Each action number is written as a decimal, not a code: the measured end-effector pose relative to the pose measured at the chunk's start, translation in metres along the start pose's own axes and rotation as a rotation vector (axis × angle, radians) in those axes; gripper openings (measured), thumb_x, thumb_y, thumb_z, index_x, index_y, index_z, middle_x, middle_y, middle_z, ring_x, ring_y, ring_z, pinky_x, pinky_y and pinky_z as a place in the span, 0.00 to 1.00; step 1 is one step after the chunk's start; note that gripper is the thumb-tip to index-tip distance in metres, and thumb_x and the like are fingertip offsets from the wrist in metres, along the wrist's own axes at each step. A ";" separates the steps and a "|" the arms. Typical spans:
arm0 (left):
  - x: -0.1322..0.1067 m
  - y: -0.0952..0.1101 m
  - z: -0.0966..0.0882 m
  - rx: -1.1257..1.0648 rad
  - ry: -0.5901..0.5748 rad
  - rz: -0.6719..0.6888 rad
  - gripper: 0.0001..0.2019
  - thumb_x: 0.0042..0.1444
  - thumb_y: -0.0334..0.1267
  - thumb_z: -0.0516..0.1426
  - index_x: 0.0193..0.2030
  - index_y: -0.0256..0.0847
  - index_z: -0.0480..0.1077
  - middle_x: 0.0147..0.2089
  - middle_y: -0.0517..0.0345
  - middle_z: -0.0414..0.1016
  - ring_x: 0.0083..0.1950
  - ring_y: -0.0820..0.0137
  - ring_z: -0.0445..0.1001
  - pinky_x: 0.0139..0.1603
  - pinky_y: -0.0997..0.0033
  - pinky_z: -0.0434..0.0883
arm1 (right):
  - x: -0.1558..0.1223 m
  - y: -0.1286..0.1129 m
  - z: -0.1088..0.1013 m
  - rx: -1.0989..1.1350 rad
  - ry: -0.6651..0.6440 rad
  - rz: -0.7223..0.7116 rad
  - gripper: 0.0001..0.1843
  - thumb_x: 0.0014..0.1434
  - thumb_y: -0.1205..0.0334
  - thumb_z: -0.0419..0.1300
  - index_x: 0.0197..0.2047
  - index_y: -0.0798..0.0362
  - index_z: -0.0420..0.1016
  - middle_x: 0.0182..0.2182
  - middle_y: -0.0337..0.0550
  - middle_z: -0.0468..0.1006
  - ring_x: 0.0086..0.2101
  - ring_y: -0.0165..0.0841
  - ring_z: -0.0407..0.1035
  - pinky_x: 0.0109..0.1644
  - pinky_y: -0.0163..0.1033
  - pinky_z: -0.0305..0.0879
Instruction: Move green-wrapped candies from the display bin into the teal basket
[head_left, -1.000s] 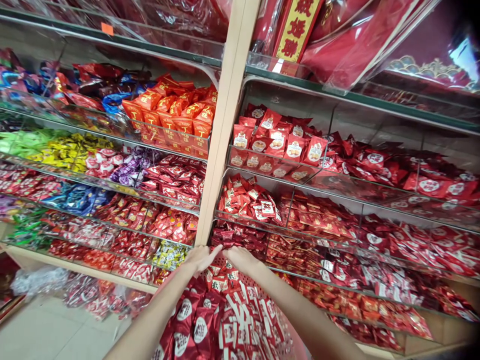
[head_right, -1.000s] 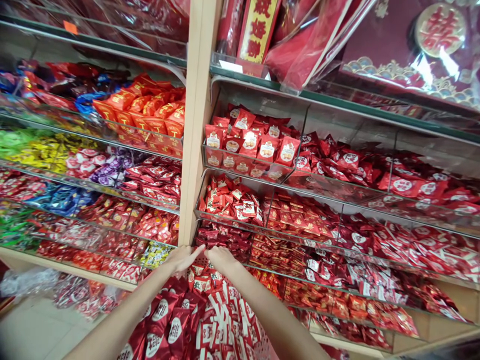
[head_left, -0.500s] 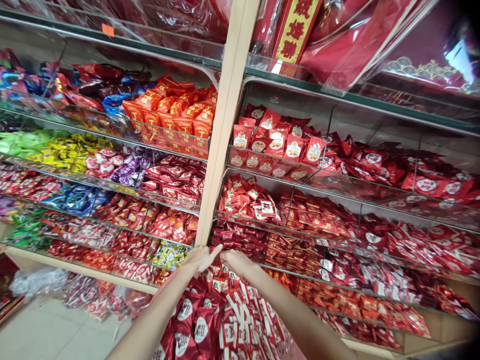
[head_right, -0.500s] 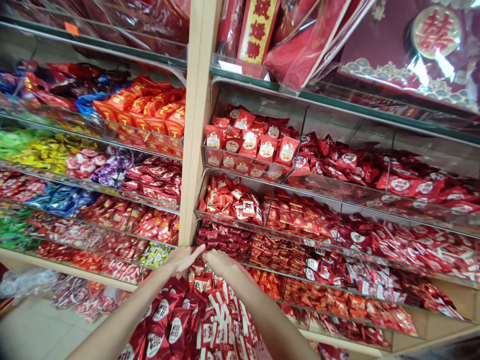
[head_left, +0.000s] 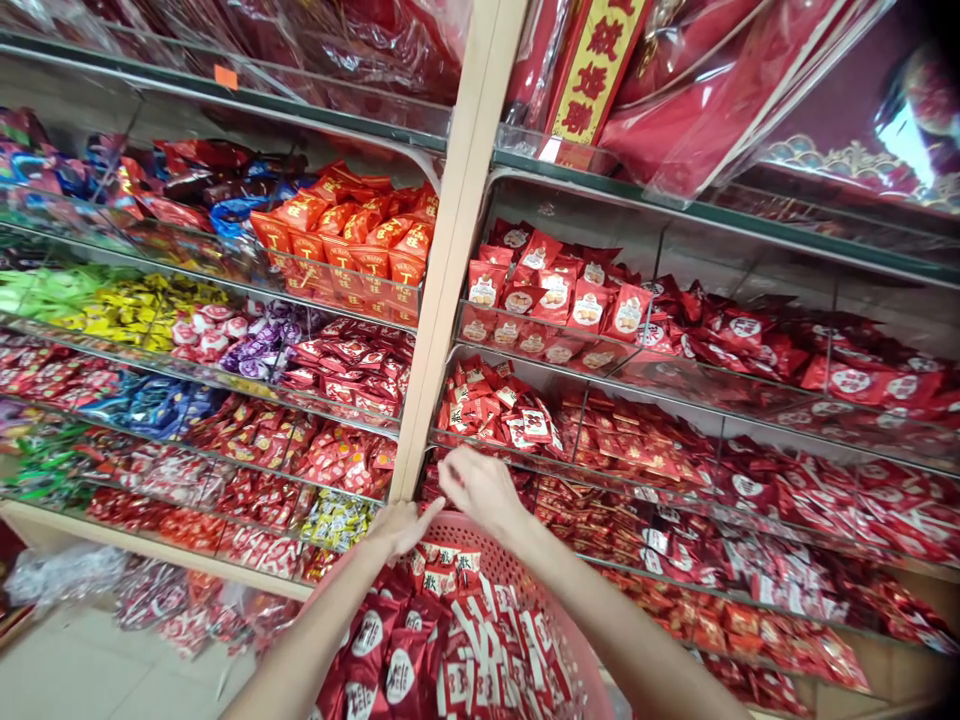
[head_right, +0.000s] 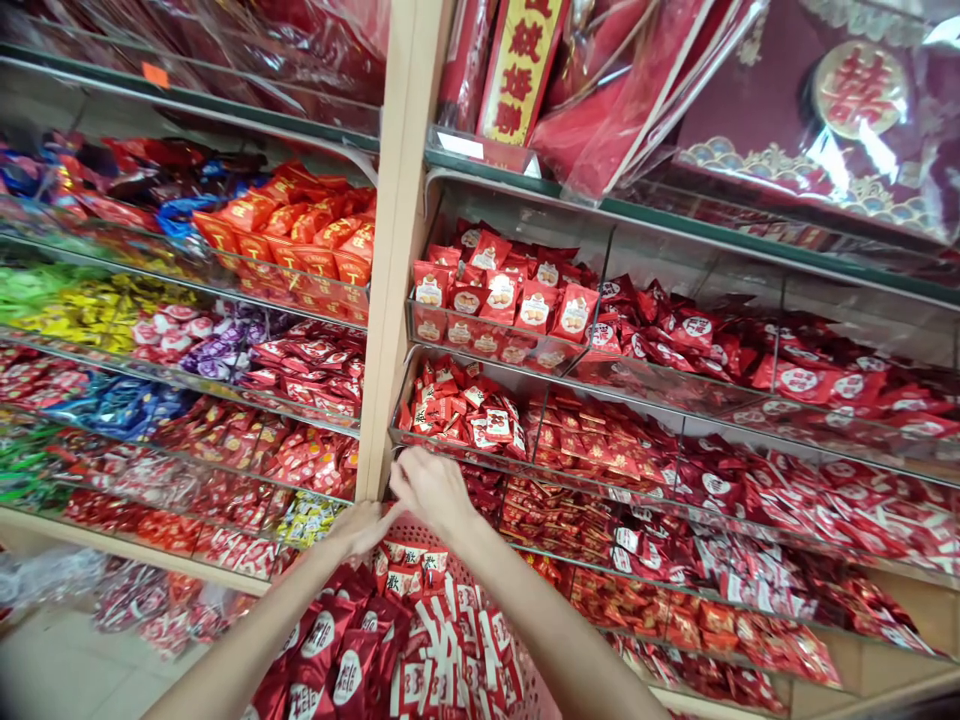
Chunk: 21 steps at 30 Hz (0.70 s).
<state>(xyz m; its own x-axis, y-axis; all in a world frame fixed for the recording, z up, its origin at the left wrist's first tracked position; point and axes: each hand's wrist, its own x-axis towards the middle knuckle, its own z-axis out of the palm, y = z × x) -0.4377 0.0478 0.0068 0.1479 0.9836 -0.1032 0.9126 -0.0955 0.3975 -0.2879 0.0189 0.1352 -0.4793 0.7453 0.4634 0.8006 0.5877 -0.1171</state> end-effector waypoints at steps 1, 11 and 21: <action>-0.001 0.001 -0.001 -0.019 0.002 -0.015 0.43 0.53 0.66 0.30 0.33 0.35 0.75 0.39 0.37 0.76 0.43 0.53 0.75 0.41 0.61 0.69 | 0.010 0.000 -0.008 0.010 0.075 0.064 0.15 0.63 0.60 0.44 0.32 0.53 0.68 0.29 0.40 0.73 0.27 0.27 0.65 0.32 0.32 0.54; -0.007 0.006 -0.008 -0.055 -0.002 -0.041 0.47 0.49 0.70 0.28 0.34 0.34 0.75 0.41 0.35 0.76 0.44 0.50 0.74 0.42 0.57 0.68 | 0.074 0.009 -0.022 0.081 -0.078 0.412 0.10 0.50 0.56 0.57 0.25 0.54 0.69 0.25 0.41 0.73 0.27 0.30 0.66 0.31 0.33 0.54; -0.009 0.007 -0.010 -0.075 -0.006 -0.034 0.48 0.49 0.70 0.27 0.29 0.34 0.76 0.36 0.35 0.77 0.41 0.52 0.76 0.40 0.58 0.68 | 0.058 0.041 -0.033 0.374 0.188 0.409 0.07 0.48 0.64 0.55 0.21 0.55 0.70 0.21 0.38 0.73 0.25 0.28 0.66 0.33 0.32 0.58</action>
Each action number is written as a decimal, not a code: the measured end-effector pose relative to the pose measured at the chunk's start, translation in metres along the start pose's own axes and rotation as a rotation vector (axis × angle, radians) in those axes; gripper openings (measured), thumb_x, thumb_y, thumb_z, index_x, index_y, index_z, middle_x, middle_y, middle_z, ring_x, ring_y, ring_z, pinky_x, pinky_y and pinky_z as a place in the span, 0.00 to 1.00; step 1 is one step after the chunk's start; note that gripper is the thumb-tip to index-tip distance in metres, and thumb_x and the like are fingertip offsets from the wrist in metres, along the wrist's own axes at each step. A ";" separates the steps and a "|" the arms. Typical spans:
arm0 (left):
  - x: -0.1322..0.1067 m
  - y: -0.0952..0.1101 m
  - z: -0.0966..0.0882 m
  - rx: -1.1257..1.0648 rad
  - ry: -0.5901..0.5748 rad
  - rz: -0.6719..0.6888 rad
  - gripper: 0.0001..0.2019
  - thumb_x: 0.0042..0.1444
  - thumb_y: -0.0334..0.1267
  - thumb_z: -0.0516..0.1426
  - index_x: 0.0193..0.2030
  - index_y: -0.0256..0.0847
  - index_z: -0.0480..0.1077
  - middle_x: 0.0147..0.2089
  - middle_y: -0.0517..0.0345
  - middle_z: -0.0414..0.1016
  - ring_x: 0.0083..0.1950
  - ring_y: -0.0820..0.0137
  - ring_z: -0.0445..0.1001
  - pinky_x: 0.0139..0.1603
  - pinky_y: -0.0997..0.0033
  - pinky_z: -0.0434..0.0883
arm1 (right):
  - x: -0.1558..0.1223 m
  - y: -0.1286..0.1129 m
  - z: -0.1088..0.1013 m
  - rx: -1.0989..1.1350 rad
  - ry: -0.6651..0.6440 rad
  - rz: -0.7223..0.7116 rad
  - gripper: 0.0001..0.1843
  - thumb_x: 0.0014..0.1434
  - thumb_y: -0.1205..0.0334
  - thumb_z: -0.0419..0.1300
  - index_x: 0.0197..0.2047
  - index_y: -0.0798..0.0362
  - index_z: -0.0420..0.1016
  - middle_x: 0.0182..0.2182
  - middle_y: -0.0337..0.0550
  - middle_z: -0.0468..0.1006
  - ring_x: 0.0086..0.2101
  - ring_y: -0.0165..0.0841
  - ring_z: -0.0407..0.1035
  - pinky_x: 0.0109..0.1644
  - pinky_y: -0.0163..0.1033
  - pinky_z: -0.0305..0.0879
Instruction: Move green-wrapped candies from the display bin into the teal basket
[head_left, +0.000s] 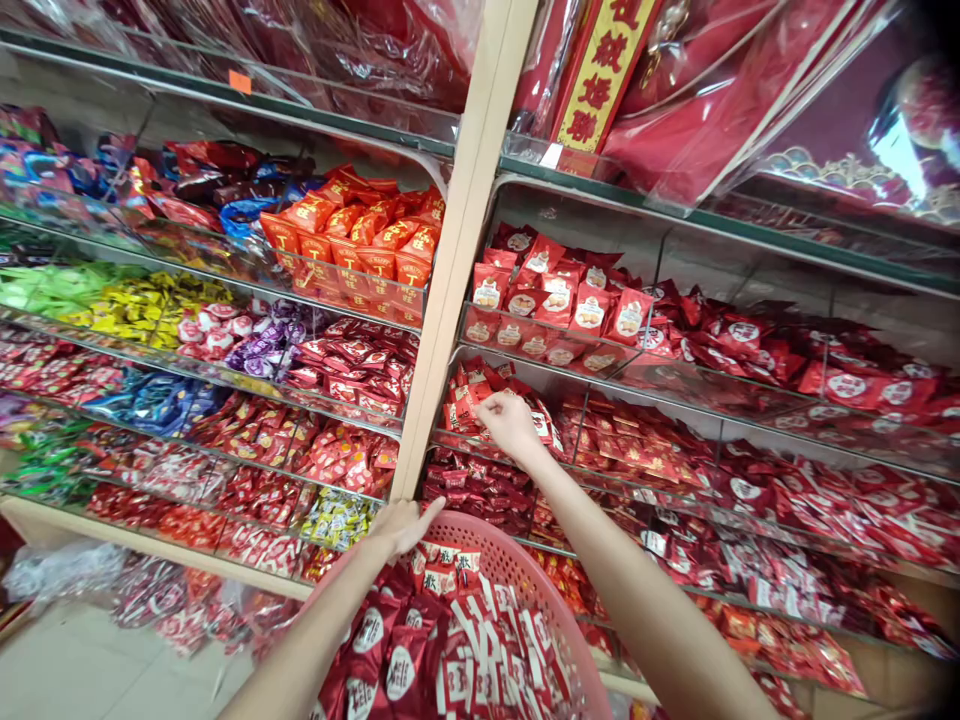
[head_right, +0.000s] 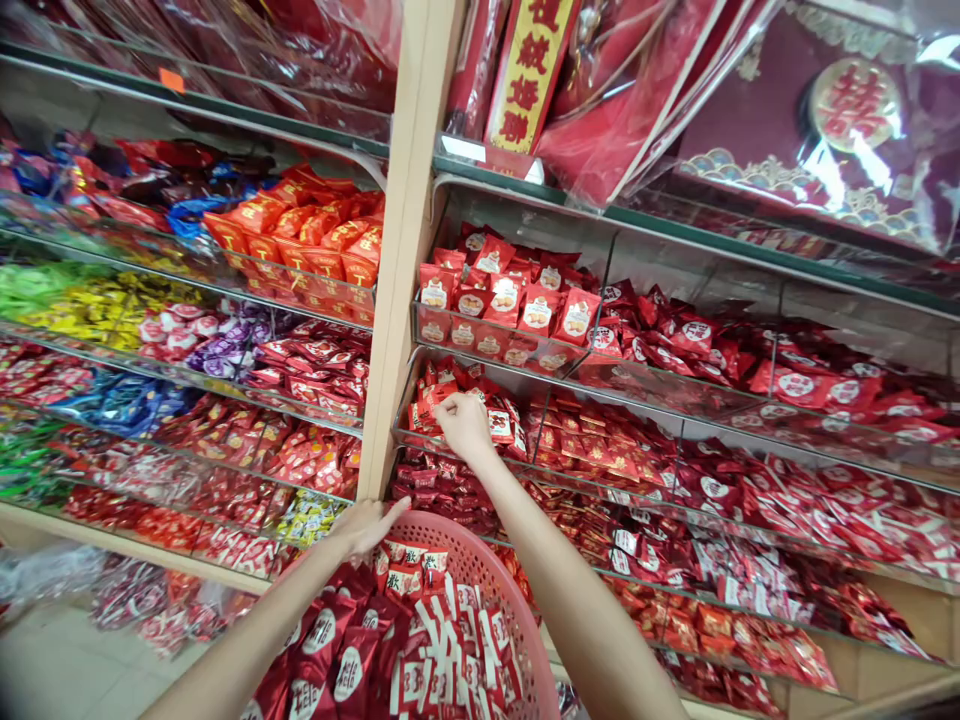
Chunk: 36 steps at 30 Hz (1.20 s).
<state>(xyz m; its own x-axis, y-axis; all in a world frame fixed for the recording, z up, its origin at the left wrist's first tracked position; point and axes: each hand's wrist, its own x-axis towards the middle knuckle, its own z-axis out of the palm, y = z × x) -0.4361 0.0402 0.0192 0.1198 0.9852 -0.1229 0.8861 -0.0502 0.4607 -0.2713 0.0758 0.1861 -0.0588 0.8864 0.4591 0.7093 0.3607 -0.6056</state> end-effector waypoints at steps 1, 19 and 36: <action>0.000 0.000 0.000 0.001 -0.001 0.000 0.48 0.49 0.70 0.27 0.29 0.34 0.76 0.36 0.35 0.77 0.40 0.52 0.76 0.40 0.58 0.68 | -0.002 0.001 -0.004 0.055 0.021 -0.014 0.08 0.49 0.63 0.55 0.22 0.55 0.70 0.21 0.38 0.73 0.25 0.28 0.66 0.33 0.32 0.59; 0.005 -0.002 0.007 0.067 -0.004 -0.006 0.48 0.48 0.70 0.27 0.32 0.34 0.76 0.39 0.35 0.77 0.42 0.52 0.75 0.41 0.61 0.68 | -0.123 0.039 0.036 1.347 -0.365 0.852 0.09 0.62 0.58 0.49 0.38 0.54 0.65 0.30 0.40 0.73 0.29 0.25 0.71 0.34 0.29 0.68; -0.003 0.002 -0.001 0.010 -0.039 -0.015 0.47 0.49 0.69 0.28 0.35 0.34 0.76 0.31 0.38 0.78 0.40 0.55 0.76 0.41 0.63 0.68 | -0.130 0.094 0.057 -0.163 -0.670 0.026 0.17 0.48 0.63 0.58 0.43 0.50 0.61 0.31 0.35 0.70 0.32 0.31 0.64 0.34 0.34 0.56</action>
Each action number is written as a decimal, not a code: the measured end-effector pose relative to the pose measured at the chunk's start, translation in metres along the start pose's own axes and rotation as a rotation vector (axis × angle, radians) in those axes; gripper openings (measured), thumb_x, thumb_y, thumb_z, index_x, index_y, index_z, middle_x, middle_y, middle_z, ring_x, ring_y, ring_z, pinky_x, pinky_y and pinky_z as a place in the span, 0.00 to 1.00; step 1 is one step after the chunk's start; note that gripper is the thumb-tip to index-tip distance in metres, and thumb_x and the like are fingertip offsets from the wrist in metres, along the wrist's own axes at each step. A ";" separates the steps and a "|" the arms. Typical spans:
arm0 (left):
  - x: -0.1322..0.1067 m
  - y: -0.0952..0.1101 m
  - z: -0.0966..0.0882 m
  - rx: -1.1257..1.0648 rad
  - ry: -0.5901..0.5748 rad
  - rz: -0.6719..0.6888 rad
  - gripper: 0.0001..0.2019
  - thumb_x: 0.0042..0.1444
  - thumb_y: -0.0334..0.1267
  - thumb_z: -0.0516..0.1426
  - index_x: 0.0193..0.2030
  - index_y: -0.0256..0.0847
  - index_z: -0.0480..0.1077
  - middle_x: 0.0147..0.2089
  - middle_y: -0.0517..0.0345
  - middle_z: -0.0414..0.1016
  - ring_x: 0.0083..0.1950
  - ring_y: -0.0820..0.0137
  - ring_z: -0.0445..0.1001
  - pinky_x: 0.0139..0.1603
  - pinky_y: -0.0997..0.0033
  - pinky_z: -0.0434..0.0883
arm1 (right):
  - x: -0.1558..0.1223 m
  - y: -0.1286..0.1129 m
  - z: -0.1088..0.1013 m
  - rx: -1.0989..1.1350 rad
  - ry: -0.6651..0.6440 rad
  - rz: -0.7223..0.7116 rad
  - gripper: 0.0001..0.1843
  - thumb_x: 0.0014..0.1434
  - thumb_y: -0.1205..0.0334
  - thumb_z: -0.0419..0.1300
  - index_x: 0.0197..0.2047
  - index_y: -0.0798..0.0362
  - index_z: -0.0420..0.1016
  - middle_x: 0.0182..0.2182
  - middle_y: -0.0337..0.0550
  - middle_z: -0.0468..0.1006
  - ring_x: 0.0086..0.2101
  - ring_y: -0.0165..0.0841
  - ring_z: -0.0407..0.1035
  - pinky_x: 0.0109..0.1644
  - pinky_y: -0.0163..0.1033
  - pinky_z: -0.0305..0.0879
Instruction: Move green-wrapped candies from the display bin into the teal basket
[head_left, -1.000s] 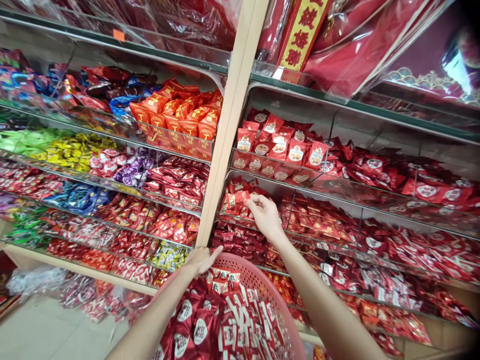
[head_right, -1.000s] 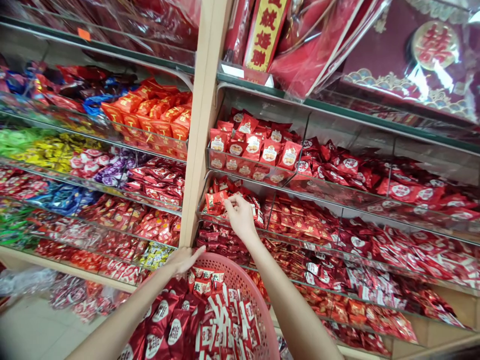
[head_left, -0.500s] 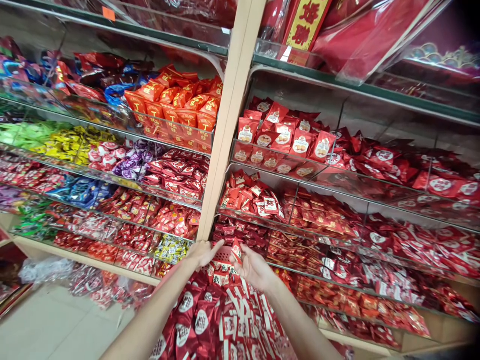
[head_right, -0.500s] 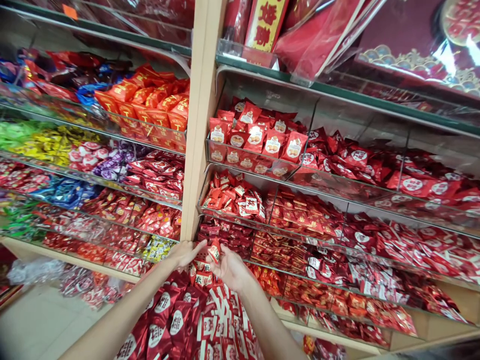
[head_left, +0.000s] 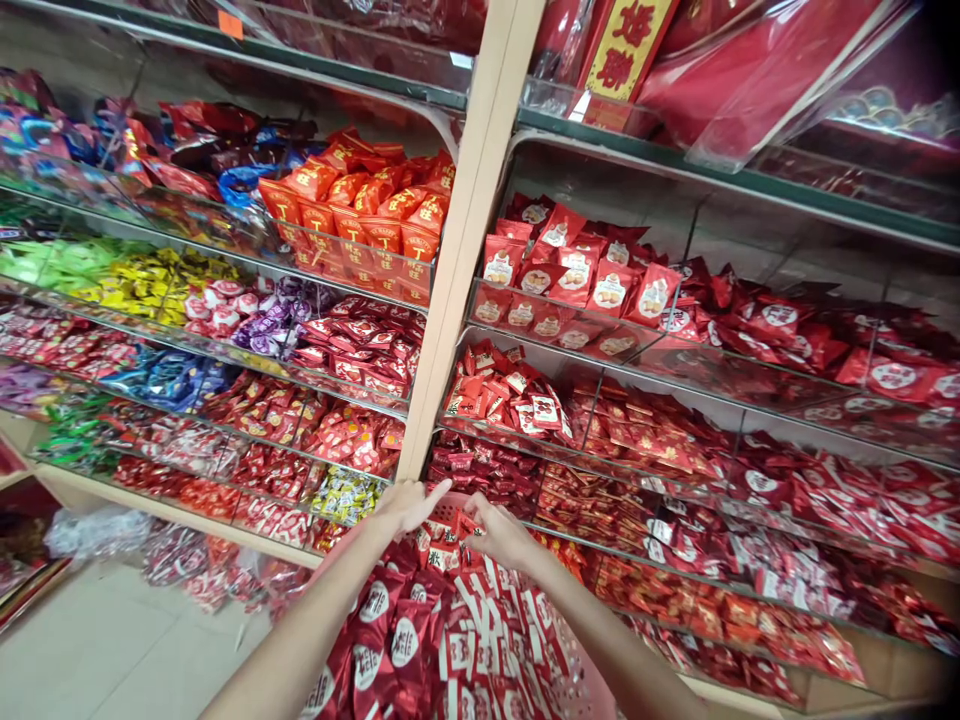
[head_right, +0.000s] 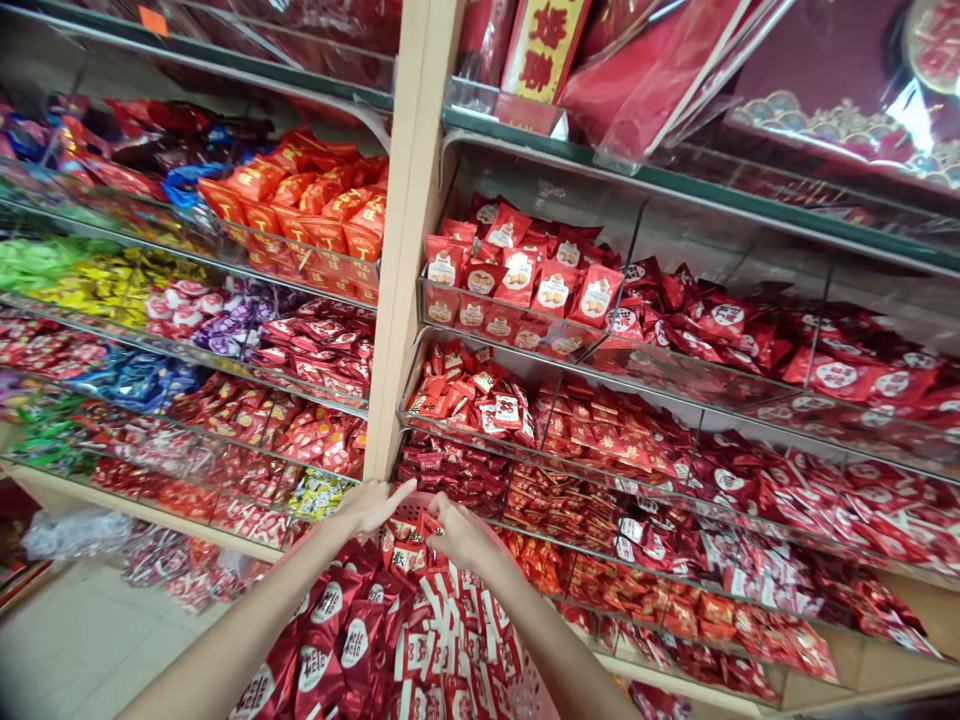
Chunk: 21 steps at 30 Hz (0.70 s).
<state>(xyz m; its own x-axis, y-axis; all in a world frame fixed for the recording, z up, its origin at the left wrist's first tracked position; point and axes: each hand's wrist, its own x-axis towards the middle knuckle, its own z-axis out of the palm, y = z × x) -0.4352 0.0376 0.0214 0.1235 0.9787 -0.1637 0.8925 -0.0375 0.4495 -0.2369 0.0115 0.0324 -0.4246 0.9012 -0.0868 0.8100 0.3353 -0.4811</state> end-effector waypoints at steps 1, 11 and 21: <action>0.000 0.000 0.000 0.004 0.004 0.002 0.48 0.49 0.69 0.28 0.35 0.33 0.76 0.31 0.38 0.78 0.40 0.54 0.76 0.40 0.63 0.68 | 0.002 0.000 -0.001 -0.060 -0.023 -0.018 0.15 0.49 0.63 0.58 0.42 0.49 0.63 0.33 0.36 0.71 0.35 0.33 0.65 0.36 0.35 0.57; 0.002 -0.002 0.002 0.023 -0.004 0.018 0.48 0.50 0.69 0.27 0.33 0.33 0.76 0.26 0.41 0.77 0.35 0.57 0.77 0.37 0.64 0.68 | 0.020 -0.019 -0.006 -0.210 -0.179 -0.184 0.15 0.52 0.69 0.52 0.44 0.50 0.69 0.48 0.45 0.72 0.46 0.39 0.68 0.46 0.40 0.61; 0.005 -0.003 0.004 0.034 -0.003 0.030 0.48 0.49 0.69 0.26 0.33 0.33 0.76 0.27 0.39 0.77 0.36 0.55 0.77 0.38 0.63 0.69 | 0.037 -0.022 0.006 -0.165 -0.215 -0.173 0.30 0.47 0.73 0.57 0.55 0.56 0.63 0.53 0.52 0.69 0.51 0.42 0.65 0.54 0.43 0.60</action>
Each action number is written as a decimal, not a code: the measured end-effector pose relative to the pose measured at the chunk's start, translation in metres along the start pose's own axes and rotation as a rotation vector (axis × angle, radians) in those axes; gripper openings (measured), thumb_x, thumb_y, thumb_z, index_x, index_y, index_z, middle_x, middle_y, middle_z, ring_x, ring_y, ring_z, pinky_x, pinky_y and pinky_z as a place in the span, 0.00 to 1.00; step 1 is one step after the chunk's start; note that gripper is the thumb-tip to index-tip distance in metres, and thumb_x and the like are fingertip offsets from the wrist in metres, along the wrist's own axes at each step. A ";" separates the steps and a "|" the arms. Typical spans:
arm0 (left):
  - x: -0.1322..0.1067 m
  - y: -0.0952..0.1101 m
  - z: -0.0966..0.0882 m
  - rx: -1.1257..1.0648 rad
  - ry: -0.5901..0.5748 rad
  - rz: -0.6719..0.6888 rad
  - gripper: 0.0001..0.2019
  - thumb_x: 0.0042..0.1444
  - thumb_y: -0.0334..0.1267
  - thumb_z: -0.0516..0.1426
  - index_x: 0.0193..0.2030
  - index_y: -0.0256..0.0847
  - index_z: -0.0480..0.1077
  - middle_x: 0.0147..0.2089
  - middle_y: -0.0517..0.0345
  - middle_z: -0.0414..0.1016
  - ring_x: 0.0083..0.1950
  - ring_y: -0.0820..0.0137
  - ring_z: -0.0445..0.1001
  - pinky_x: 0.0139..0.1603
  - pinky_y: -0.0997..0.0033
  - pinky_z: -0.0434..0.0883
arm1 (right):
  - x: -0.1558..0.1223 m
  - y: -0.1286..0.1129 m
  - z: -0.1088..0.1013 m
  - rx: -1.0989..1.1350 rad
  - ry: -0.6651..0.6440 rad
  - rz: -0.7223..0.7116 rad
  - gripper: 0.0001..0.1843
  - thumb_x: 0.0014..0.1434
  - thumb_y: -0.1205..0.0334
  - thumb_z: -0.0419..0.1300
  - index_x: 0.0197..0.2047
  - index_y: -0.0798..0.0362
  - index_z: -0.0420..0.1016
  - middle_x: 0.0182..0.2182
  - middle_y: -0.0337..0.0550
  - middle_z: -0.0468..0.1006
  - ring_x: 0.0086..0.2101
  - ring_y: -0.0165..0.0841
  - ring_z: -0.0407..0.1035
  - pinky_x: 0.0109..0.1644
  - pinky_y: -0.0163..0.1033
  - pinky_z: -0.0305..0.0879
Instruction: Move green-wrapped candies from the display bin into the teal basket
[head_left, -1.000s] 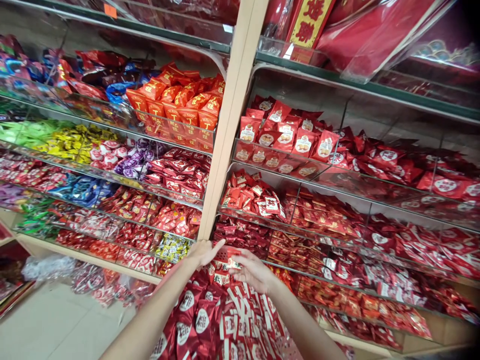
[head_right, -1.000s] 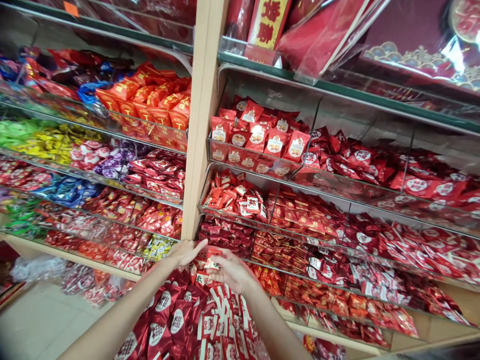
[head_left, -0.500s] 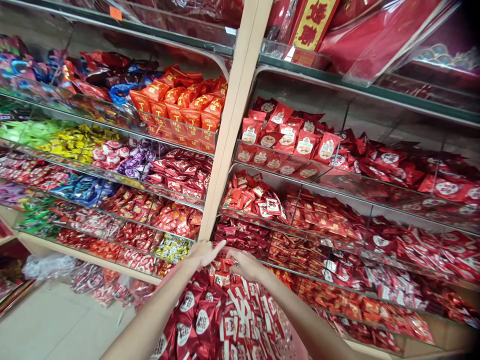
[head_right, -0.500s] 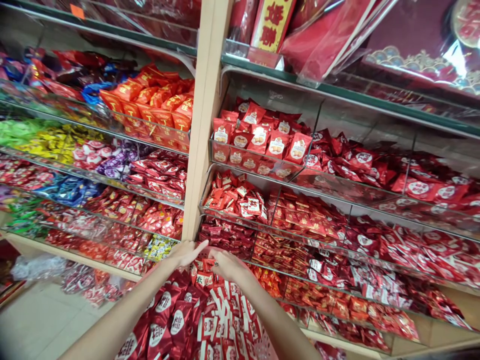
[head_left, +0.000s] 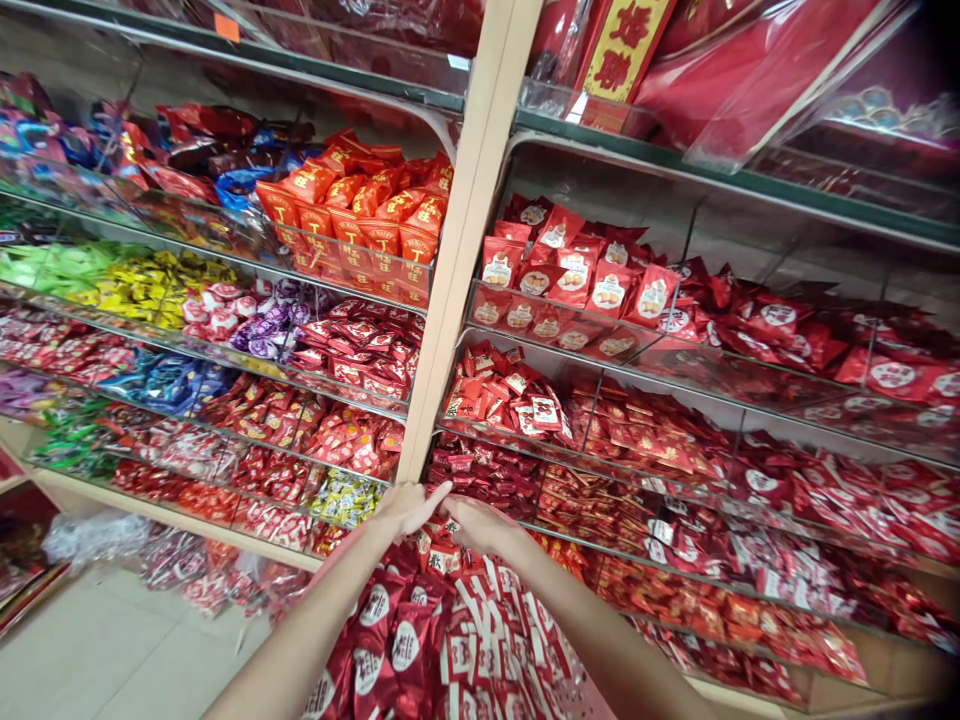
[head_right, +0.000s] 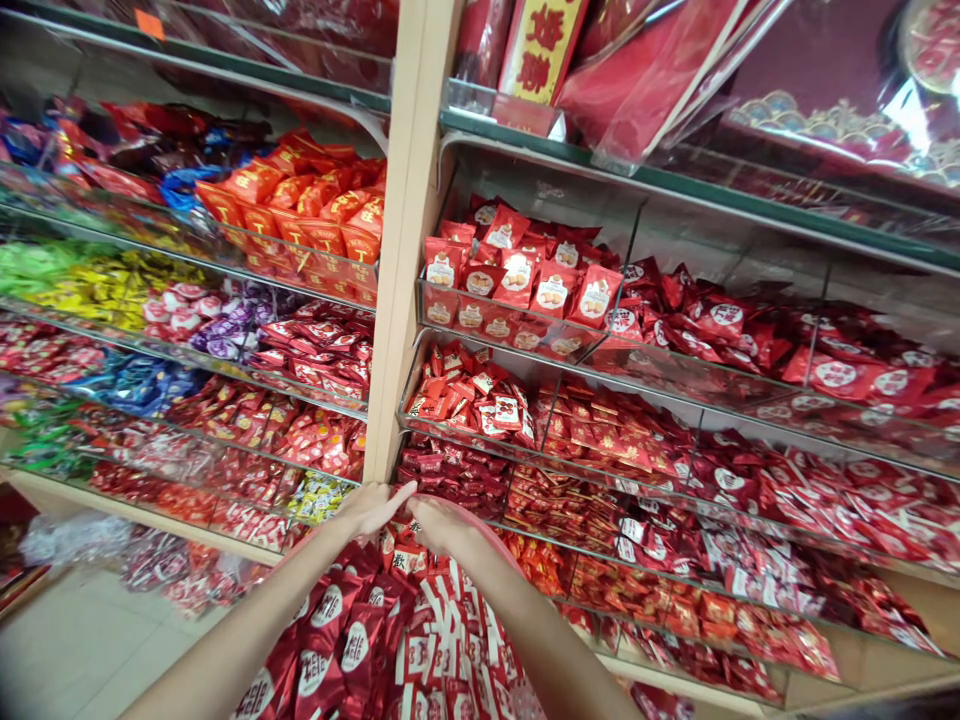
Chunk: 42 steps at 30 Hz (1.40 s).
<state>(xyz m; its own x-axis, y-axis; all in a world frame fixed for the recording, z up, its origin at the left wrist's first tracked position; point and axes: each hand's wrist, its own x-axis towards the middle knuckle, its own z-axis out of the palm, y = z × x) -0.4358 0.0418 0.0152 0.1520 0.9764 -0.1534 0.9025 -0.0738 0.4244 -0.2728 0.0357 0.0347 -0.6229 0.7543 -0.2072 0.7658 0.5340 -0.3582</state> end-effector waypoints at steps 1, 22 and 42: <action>0.000 0.000 0.000 0.000 -0.003 -0.006 0.48 0.49 0.69 0.26 0.33 0.33 0.76 0.27 0.39 0.77 0.36 0.55 0.77 0.38 0.63 0.69 | 0.001 0.000 0.001 0.007 0.008 0.006 0.32 0.46 0.73 0.58 0.56 0.56 0.61 0.53 0.52 0.69 0.51 0.42 0.64 0.54 0.43 0.60; -0.001 0.004 -0.002 0.022 0.017 -0.023 0.48 0.49 0.69 0.26 0.29 0.34 0.76 0.33 0.37 0.77 0.40 0.53 0.76 0.41 0.61 0.68 | 0.001 0.006 0.025 0.044 0.270 -0.087 0.24 0.51 0.74 0.52 0.52 0.51 0.65 0.49 0.46 0.70 0.47 0.36 0.65 0.49 0.39 0.61; 0.000 0.001 0.000 -0.021 0.033 -0.037 0.46 0.49 0.69 0.27 0.27 0.35 0.75 0.31 0.38 0.77 0.34 0.56 0.77 0.36 0.64 0.69 | -0.028 -0.047 -0.098 -0.162 0.985 -0.055 0.14 0.61 0.62 0.47 0.26 0.53 0.67 0.27 0.41 0.70 0.32 0.31 0.63 0.39 0.36 0.58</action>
<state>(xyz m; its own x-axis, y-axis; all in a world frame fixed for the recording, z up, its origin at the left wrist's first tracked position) -0.4347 0.0414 0.0161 0.1051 0.9845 -0.1403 0.8985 -0.0335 0.4377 -0.2759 0.0263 0.1464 -0.3041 0.6676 0.6795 0.7978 0.5683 -0.2013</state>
